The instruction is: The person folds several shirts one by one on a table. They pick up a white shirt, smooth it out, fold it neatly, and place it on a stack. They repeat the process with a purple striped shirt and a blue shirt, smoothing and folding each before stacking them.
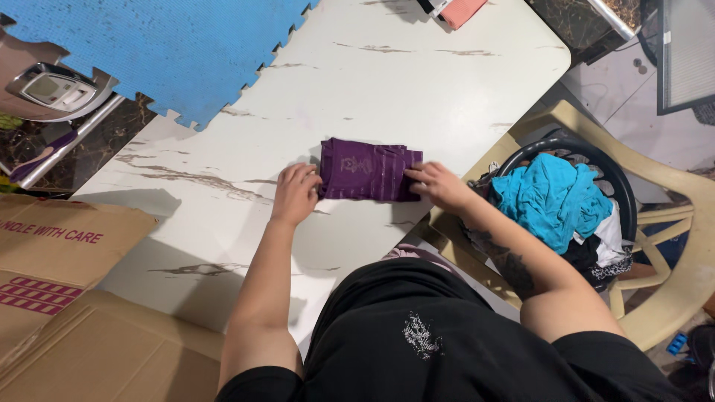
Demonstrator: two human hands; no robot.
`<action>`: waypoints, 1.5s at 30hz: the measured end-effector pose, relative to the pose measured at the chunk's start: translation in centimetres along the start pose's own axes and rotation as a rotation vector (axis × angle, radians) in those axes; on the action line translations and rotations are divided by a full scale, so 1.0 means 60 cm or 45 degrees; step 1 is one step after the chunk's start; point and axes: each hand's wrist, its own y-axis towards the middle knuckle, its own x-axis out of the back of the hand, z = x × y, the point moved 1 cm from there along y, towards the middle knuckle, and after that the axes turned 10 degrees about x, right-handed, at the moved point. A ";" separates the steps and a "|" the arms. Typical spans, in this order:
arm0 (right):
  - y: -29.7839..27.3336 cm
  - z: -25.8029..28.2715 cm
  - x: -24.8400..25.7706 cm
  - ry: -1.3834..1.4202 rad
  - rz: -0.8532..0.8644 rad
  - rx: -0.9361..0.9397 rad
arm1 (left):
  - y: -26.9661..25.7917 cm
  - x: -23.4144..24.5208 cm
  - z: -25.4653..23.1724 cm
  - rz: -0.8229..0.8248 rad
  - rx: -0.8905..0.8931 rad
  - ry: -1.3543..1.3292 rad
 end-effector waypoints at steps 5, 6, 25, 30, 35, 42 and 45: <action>-0.022 0.027 -0.041 0.081 -0.211 -0.340 | 0.020 -0.035 -0.037 -0.227 0.157 -0.090; -0.007 0.029 -0.053 0.037 -0.246 -0.391 | 0.040 -0.055 -0.066 -0.304 0.136 -0.105; 0.011 0.030 -0.154 0.075 -0.266 -1.332 | 0.053 -0.098 -0.062 -0.106 0.666 -0.029; -0.008 -0.006 -0.152 0.507 -0.045 -1.794 | 0.041 -0.089 -0.071 0.251 1.054 -0.020; -0.009 -0.060 -0.148 1.281 -0.573 -1.612 | 0.103 -0.092 -0.048 0.356 1.002 -0.499; 0.029 -0.188 -0.041 1.367 -1.042 -1.522 | 0.336 -0.056 -0.058 0.255 0.864 -1.159; 0.050 -0.258 0.028 1.538 -1.300 -1.501 | 0.464 -0.040 -0.089 0.329 0.726 -1.488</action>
